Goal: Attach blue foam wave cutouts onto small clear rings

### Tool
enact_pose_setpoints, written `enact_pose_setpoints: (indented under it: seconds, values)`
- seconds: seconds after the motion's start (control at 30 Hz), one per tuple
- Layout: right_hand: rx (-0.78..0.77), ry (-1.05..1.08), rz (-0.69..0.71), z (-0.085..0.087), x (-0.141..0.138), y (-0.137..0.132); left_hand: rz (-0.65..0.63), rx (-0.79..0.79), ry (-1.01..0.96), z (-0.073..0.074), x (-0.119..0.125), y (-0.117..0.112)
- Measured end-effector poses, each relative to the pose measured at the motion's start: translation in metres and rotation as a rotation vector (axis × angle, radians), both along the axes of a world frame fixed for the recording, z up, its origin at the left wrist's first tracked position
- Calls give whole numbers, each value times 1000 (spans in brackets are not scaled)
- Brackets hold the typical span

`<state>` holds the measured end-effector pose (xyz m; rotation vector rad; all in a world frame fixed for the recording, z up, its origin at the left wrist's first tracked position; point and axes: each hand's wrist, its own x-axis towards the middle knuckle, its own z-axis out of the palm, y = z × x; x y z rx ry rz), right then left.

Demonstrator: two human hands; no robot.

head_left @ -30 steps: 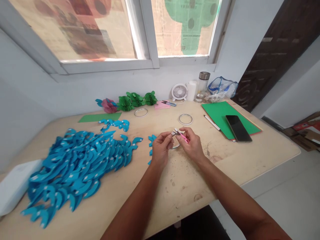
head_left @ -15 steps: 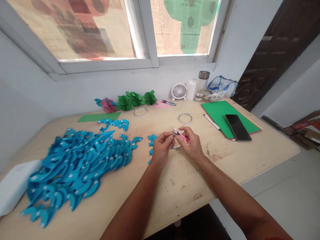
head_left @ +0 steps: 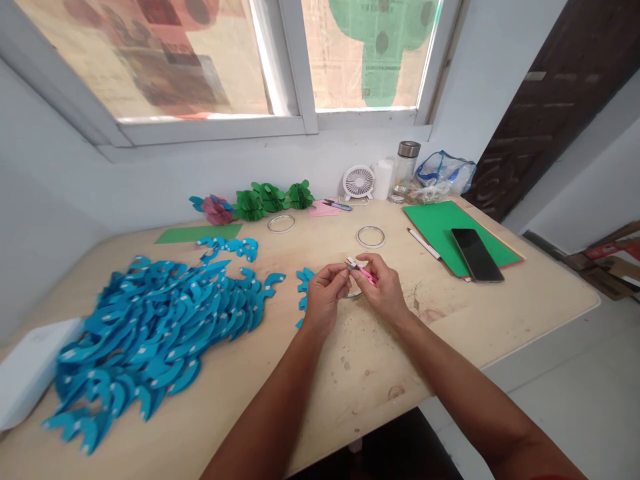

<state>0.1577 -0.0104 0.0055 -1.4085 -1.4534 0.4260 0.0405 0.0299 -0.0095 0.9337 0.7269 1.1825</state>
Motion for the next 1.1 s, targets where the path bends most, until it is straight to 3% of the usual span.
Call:
enact_pose_setpoints:
  seconds: [0.73,1.1]
  values:
    - [32,-84,-58,1,-1,-1,11,0,41,-2,-1,1]
    - [-29,-42,-27,1,0,0,22,-24,-15,3,-2,1]
